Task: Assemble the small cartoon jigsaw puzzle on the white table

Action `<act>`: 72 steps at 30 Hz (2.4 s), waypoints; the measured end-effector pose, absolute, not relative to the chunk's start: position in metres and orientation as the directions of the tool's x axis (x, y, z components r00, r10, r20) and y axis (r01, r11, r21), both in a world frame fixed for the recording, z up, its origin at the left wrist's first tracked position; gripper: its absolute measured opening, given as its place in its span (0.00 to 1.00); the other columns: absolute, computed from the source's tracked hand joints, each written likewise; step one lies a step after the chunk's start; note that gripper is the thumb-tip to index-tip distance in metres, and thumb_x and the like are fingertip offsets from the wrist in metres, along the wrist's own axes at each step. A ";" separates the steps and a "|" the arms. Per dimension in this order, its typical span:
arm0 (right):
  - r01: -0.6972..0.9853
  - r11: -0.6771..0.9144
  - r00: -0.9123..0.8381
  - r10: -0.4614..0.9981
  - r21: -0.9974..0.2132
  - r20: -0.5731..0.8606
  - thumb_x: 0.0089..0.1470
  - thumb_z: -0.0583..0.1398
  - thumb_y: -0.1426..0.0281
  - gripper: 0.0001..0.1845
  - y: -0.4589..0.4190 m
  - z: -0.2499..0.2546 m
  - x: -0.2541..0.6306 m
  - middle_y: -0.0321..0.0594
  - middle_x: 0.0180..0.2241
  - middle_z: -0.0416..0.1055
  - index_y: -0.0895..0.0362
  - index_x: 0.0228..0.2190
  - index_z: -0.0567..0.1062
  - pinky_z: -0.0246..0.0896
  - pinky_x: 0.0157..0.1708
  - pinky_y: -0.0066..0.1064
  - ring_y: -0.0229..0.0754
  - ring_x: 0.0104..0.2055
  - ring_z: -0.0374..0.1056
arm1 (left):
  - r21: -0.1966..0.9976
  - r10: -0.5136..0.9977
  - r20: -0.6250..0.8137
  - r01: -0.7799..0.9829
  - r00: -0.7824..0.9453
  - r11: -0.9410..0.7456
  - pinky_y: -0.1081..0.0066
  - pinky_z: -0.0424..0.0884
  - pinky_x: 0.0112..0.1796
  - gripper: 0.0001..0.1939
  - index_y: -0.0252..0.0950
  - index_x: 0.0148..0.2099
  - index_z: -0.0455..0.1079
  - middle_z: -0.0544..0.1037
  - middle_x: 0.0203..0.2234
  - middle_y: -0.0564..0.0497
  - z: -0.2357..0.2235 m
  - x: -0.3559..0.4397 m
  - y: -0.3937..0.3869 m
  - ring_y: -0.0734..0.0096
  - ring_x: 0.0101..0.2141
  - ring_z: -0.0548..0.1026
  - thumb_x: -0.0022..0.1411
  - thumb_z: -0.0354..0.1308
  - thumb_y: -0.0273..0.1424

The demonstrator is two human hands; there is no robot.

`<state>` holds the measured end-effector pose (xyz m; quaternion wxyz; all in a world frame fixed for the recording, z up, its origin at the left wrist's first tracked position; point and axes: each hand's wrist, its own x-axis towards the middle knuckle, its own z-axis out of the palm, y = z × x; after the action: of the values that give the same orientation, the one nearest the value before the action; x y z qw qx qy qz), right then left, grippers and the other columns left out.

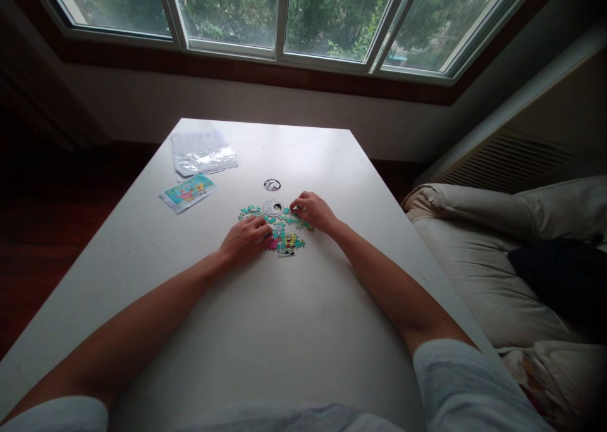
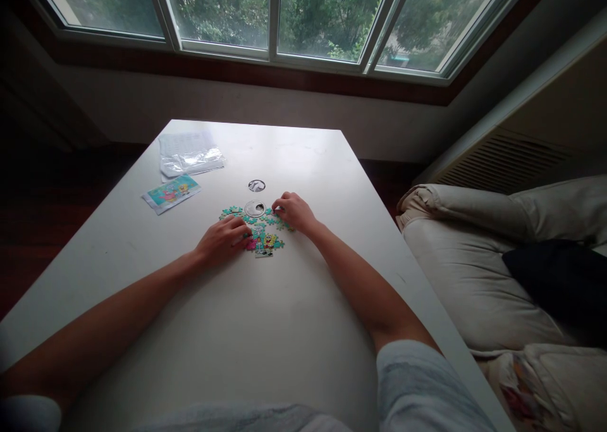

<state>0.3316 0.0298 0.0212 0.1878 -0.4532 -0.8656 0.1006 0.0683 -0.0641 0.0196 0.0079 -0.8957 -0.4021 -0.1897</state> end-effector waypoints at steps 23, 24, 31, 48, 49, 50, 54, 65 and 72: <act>0.847 0.431 -0.402 0.902 -0.311 0.154 0.58 0.64 0.64 0.08 0.018 0.023 0.324 0.45 0.44 0.72 0.52 0.39 0.80 0.56 0.49 0.43 0.53 0.50 0.64 | 0.276 0.714 0.360 0.662 0.601 -0.696 0.65 0.69 0.43 0.11 0.42 0.46 0.77 0.78 0.40 0.48 0.014 0.067 -0.059 0.62 0.42 0.71 0.72 0.52 0.31; 0.846 0.433 -0.406 0.901 -0.309 0.151 0.58 0.64 0.65 0.08 0.018 0.023 0.323 0.46 0.44 0.72 0.52 0.39 0.80 0.56 0.49 0.43 0.53 0.50 0.64 | 0.275 0.714 0.360 0.663 0.600 -0.696 0.64 0.69 0.43 0.11 0.42 0.46 0.77 0.78 0.40 0.48 0.014 0.067 -0.059 0.62 0.42 0.71 0.72 0.52 0.31; 0.843 0.448 -0.427 0.894 -0.298 0.135 0.55 0.65 0.66 0.07 0.023 0.025 0.321 0.45 0.44 0.72 0.53 0.38 0.78 0.55 0.48 0.42 0.53 0.50 0.63 | 0.286 0.713 0.368 0.657 0.597 -0.698 0.64 0.69 0.43 0.11 0.43 0.45 0.77 0.78 0.40 0.48 0.012 0.067 -0.059 0.62 0.42 0.72 0.71 0.52 0.30; 0.421 0.380 -0.359 0.904 -0.823 0.234 0.56 0.65 0.61 0.09 -0.034 0.037 0.315 0.34 0.31 0.77 0.53 0.35 0.76 0.61 0.34 0.31 0.38 0.32 0.69 | 0.333 0.730 0.386 0.653 0.564 -0.681 0.63 0.68 0.43 0.10 0.42 0.43 0.77 0.78 0.38 0.48 0.016 0.066 -0.061 0.62 0.41 0.72 0.71 0.54 0.31; 0.394 0.365 -0.359 0.906 -0.843 0.224 0.56 0.65 0.60 0.10 -0.040 0.037 0.315 0.34 0.30 0.77 0.53 0.35 0.76 0.62 0.34 0.31 0.38 0.32 0.69 | 0.353 0.736 0.398 0.649 0.547 -0.674 0.63 0.68 0.43 0.10 0.42 0.42 0.77 0.79 0.38 0.48 0.016 0.068 -0.062 0.62 0.41 0.72 0.70 0.54 0.31; 0.366 0.349 -0.364 0.907 -0.863 0.213 0.55 0.66 0.59 0.11 -0.046 0.036 0.314 0.35 0.30 0.77 0.54 0.34 0.76 0.62 0.33 0.31 0.38 0.32 0.69 | 0.378 0.744 0.409 0.645 0.528 -0.665 0.63 0.68 0.43 0.10 0.41 0.42 0.77 0.79 0.38 0.48 0.017 0.070 -0.064 0.63 0.40 0.72 0.70 0.54 0.32; 0.280 0.291 -0.380 0.909 -0.915 0.172 0.55 0.67 0.58 0.12 -0.063 0.031 0.313 0.36 0.31 0.77 0.53 0.35 0.77 0.64 0.34 0.31 0.39 0.33 0.70 | 0.489 0.792 0.426 0.626 0.437 -0.608 0.62 0.68 0.45 0.09 0.40 0.40 0.76 0.78 0.35 0.49 0.024 0.078 -0.072 0.64 0.39 0.73 0.71 0.55 0.34; 0.246 0.265 -0.409 0.901 -0.932 0.148 0.55 0.66 0.61 0.09 -0.074 0.021 0.308 0.36 0.32 0.77 0.53 0.35 0.77 0.66 0.36 0.32 0.39 0.34 0.70 | 0.765 0.882 0.318 0.456 0.348 -0.455 0.72 0.69 0.34 0.04 0.39 0.40 0.75 0.79 0.33 0.53 0.029 0.089 -0.079 0.72 0.34 0.75 0.64 0.61 0.32; 0.214 0.248 -0.373 0.915 -0.945 0.156 0.55 0.67 0.58 0.13 -0.075 0.014 0.310 0.36 0.34 0.77 0.52 0.39 0.76 0.66 0.37 0.32 0.40 0.36 0.71 | 0.871 0.925 0.220 0.364 0.311 -0.330 0.73 0.64 0.30 0.07 0.37 0.41 0.75 0.78 0.29 0.54 0.023 0.092 -0.078 0.75 0.29 0.71 0.62 0.61 0.34</act>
<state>0.3101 -0.0755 0.0142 0.3830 -0.4084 -0.6910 0.4572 0.0924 -0.0775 0.0233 -0.3684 -0.7210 -0.4466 -0.3806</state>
